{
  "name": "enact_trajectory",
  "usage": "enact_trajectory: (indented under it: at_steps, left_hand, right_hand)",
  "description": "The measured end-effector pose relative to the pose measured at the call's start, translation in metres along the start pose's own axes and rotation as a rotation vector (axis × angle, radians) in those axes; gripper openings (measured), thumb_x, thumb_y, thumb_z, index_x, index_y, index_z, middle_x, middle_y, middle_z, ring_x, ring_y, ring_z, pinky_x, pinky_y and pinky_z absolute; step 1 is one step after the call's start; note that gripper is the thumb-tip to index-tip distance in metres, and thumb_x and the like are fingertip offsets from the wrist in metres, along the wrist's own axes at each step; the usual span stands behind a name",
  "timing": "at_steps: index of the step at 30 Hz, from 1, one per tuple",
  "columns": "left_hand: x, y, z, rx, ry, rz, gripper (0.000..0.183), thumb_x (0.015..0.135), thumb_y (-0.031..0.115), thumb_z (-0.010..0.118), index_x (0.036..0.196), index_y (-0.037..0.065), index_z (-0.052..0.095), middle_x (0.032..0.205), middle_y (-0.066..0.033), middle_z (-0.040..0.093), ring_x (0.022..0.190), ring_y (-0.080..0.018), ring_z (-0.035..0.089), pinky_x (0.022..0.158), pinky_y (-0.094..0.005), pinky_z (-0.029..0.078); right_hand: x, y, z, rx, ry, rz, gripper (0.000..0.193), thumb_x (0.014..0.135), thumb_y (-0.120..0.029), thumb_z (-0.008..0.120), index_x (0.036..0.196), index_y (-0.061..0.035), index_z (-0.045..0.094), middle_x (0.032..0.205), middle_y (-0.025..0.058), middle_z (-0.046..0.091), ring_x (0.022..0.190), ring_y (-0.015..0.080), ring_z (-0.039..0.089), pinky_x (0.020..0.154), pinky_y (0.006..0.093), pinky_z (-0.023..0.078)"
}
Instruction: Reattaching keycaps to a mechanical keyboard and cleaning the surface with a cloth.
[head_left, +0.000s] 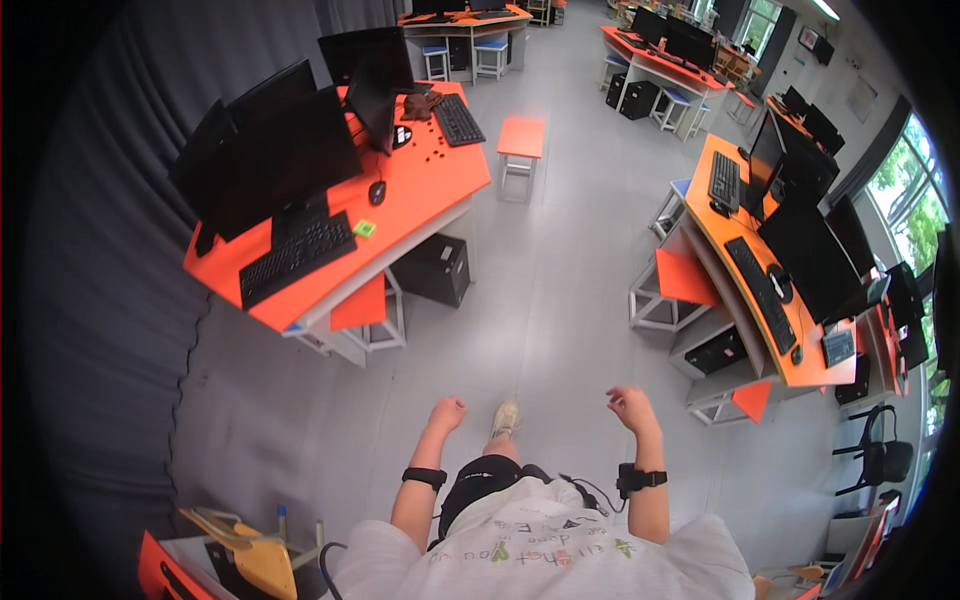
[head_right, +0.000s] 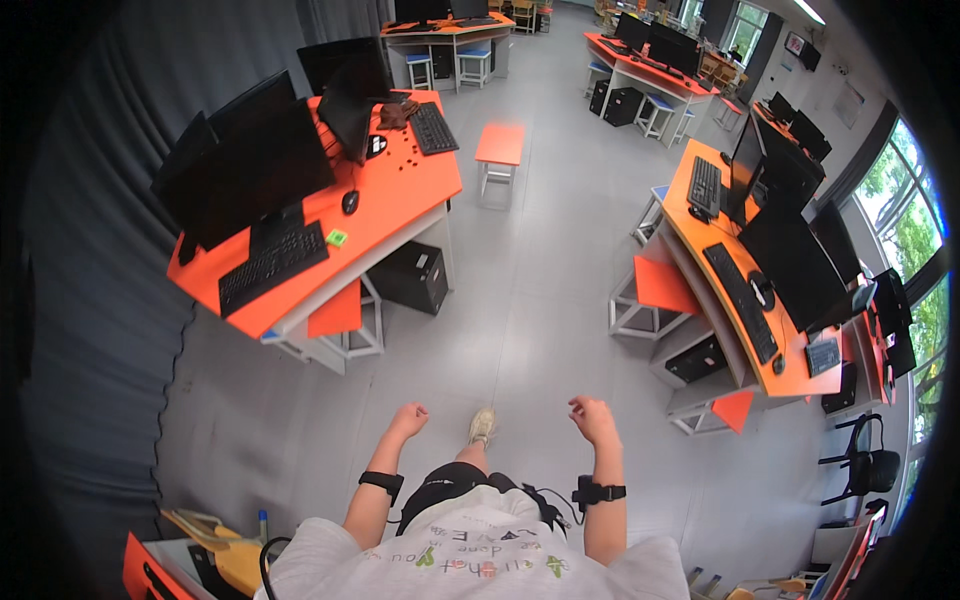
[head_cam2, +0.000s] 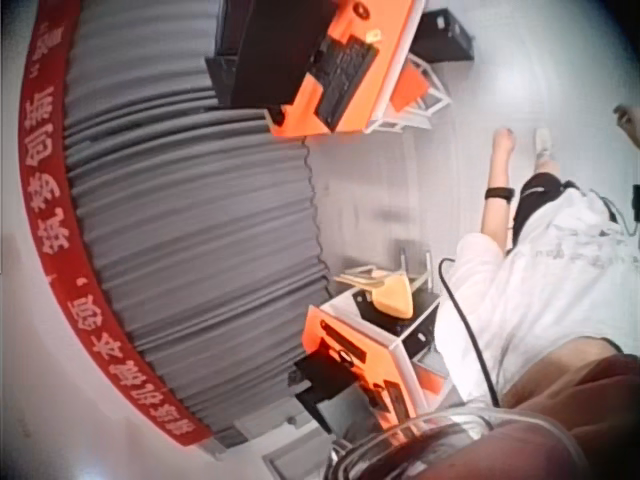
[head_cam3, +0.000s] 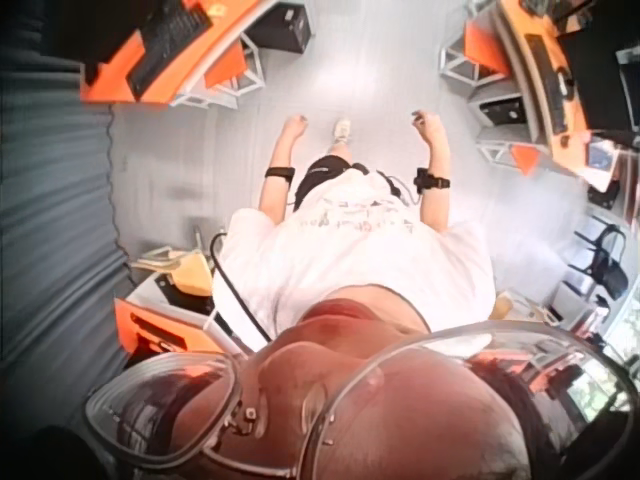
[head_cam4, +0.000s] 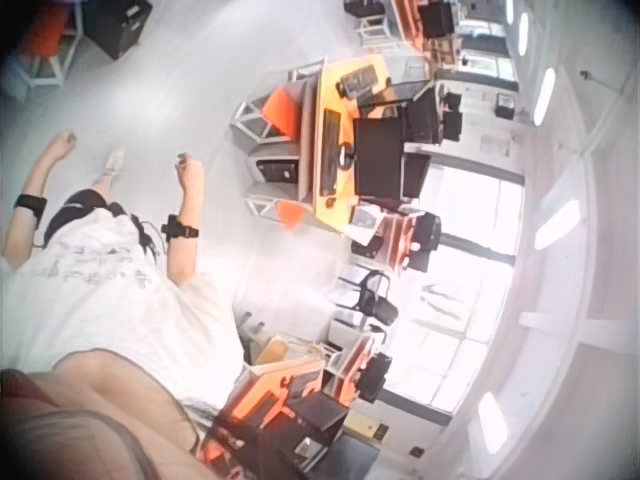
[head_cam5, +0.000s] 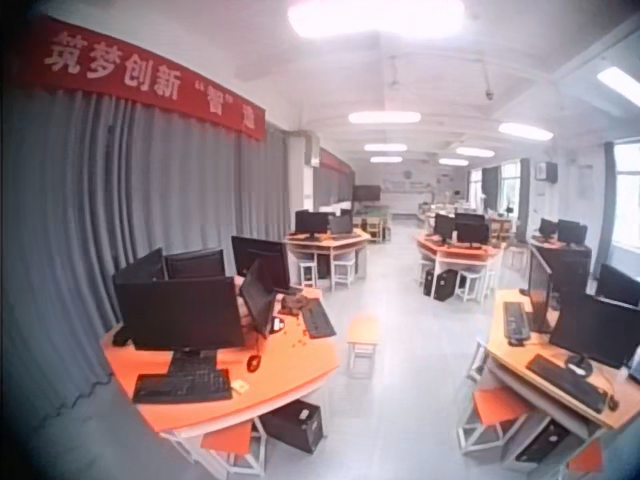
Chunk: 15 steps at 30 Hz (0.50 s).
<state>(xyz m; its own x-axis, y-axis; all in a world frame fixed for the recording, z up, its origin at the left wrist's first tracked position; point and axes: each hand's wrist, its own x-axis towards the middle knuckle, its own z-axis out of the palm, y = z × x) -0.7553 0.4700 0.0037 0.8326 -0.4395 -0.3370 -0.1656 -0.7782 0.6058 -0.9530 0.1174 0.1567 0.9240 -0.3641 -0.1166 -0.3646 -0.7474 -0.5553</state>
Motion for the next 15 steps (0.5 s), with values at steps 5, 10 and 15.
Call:
enact_trajectory:
  at_steps: [5,10,15]
  left_hand:
    - [0.158,0.067,-0.046,-0.044,0.063,0.019,0.020,0.079,0.021,0.053,0.089,0.007,0.064,0.087,-0.0165,0.065,0.085,-0.0359,0.061,0.076,-0.0438,0.049]
    - [0.301,0.119,-0.088,-0.123,0.265,0.054,0.016,0.077,0.016,0.058,0.088,0.005,0.062,0.080,-0.0146,0.064,0.080,-0.0318,0.062,0.072,-0.0404,0.049]
    - [0.427,0.161,-0.128,-0.251,0.521,-0.013,0.012,0.073,0.007,0.062,0.084,0.002,0.058,0.075,-0.0153,0.061,0.076,-0.0338,0.059,0.071,-0.0421,0.048]
  right_hand:
    - [0.105,0.053,-0.059,0.058,0.054,0.223,0.023,0.074,-0.009,0.068,0.096,-0.0041,0.065,0.080,0.0124,0.067,0.073,0.0235,0.065,0.068,0.0333,0.052]
    - [0.200,0.115,-0.101,0.083,0.113,0.347,0.025,0.072,-0.006,0.068,0.097,-0.0038,0.065,0.081,0.0118,0.067,0.073,0.0215,0.066,0.067,0.0316,0.052]
    - [0.334,0.223,-0.134,-0.023,0.088,0.474,0.028,0.067,-0.005,0.072,0.095,-0.0034,0.066,0.083,0.0151,0.067,0.079,0.0228,0.066,0.072,0.0335,0.052]
